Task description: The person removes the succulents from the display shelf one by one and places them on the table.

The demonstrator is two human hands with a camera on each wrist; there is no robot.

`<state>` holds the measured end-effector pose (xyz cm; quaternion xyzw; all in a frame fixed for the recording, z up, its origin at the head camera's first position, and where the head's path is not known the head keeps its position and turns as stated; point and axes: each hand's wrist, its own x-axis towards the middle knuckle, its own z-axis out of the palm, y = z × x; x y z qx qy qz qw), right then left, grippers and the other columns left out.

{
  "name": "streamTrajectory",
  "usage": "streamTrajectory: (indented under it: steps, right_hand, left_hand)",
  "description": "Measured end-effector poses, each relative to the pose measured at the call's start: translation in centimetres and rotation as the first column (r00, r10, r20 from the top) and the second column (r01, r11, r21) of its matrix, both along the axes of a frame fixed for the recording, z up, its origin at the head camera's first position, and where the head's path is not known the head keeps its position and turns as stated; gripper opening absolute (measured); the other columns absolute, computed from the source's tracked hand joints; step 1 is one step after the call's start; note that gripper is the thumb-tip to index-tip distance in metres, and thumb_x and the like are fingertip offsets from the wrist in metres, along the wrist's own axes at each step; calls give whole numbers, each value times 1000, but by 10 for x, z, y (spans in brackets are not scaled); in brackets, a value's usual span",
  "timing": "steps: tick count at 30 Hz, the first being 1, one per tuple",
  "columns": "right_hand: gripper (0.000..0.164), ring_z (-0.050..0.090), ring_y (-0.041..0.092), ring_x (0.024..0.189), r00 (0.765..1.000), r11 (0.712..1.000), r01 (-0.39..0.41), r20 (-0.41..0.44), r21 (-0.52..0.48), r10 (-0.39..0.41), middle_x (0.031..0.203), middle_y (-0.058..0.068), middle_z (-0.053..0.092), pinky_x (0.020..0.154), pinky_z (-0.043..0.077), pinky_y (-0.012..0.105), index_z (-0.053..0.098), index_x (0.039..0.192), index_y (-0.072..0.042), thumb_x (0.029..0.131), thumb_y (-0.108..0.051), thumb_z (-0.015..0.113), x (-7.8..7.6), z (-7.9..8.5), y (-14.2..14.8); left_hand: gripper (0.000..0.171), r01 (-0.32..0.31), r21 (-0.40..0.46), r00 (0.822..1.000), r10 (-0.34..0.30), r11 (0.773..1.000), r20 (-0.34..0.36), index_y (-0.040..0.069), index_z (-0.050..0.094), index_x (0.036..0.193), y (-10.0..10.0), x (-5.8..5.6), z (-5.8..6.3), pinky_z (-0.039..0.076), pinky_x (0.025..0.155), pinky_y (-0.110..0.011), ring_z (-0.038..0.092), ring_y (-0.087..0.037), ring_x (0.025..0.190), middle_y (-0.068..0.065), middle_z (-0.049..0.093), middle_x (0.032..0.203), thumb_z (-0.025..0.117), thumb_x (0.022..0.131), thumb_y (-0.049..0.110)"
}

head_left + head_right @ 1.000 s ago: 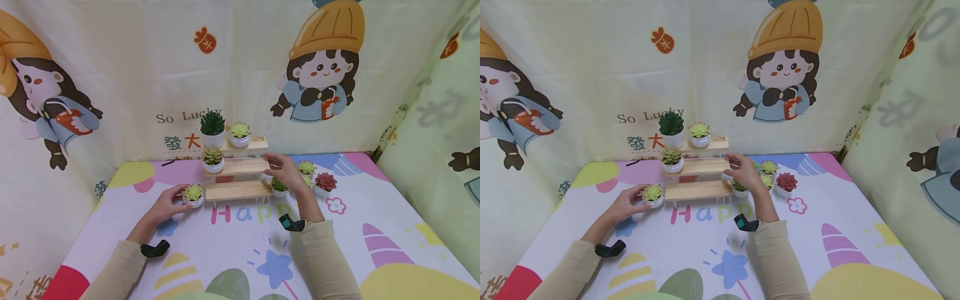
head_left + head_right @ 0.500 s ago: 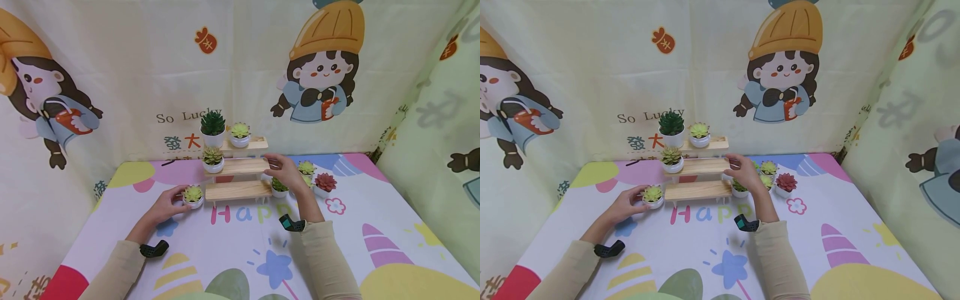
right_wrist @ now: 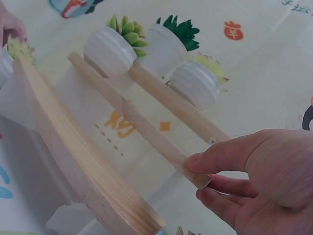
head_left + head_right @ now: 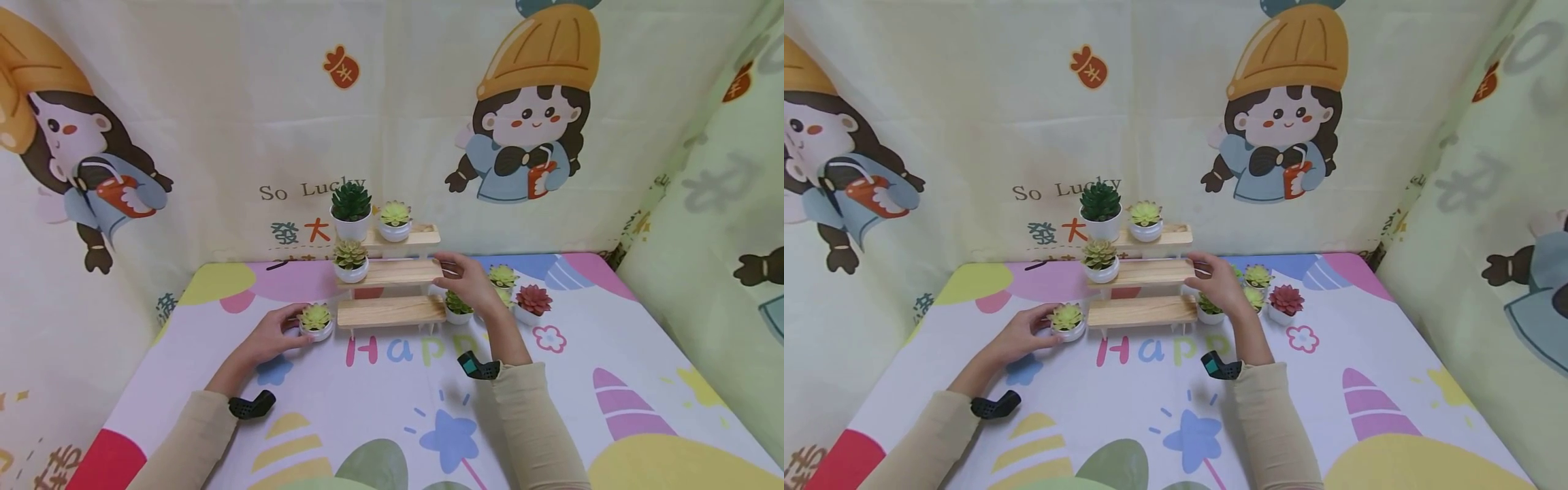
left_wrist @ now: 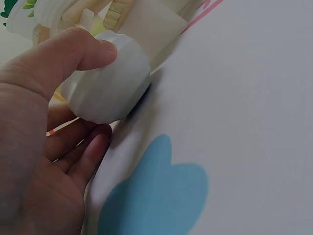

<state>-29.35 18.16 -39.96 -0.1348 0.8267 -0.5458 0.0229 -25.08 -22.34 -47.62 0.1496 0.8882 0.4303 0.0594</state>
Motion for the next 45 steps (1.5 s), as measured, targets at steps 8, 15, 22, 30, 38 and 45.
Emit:
streamTrajectory:
  steps: [8,15,22,30,38,45]
  right_hand:
    - [52,44,32,137,1000,1000,0,1,-12,0,147,16,45,111,42,42,49,139,-5,90,-7,66,1,0,2]
    - [54,44,32,137,1000,1000,-1,3,-16,1,148,16,44,110,42,42,47,140,-5,90,-8,67,3,1,3]
    - [55,46,32,136,1000,1000,-9,-7,-20,9,147,16,46,110,42,43,48,140,-5,90,-13,69,3,1,2]
    - [57,45,32,136,1000,1000,-7,4,-20,7,148,14,45,110,41,44,49,140,-8,88,-16,71,1,0,1]
    - [59,47,31,135,1000,999,13,16,-35,-13,147,14,47,111,42,41,47,140,-5,88,-15,71,2,1,0]
    - [59,48,27,135,999,998,40,29,-44,-39,146,12,48,110,43,36,48,140,-11,87,-16,72,2,1,1]
  left_hand:
    - [76,44,1,999,-44,999,1,-1,42,142,-2,0,4,43,106,-50,53,-36,124,-22,48,142,78,81,29]
    - [77,57,51,998,-57,997,-3,8,44,144,2,-3,6,39,109,-51,49,-34,129,-16,49,144,79,80,32]
    - [83,28,118,999,-31,993,23,16,39,148,9,-5,14,33,114,-53,41,-29,135,-8,47,146,79,79,39]
    - [76,42,188,999,-42,981,-1,16,41,146,16,-10,22,38,111,-53,46,-28,132,-8,54,139,78,81,32]
    - [62,31,222,999,-20,975,-49,19,44,143,24,-16,31,40,110,-50,47,-25,131,-4,54,139,72,87,23]
    - [59,20,264,995,6,964,-98,18,47,140,34,-18,41,44,107,-45,50,-22,128,-5,56,135,72,88,22]
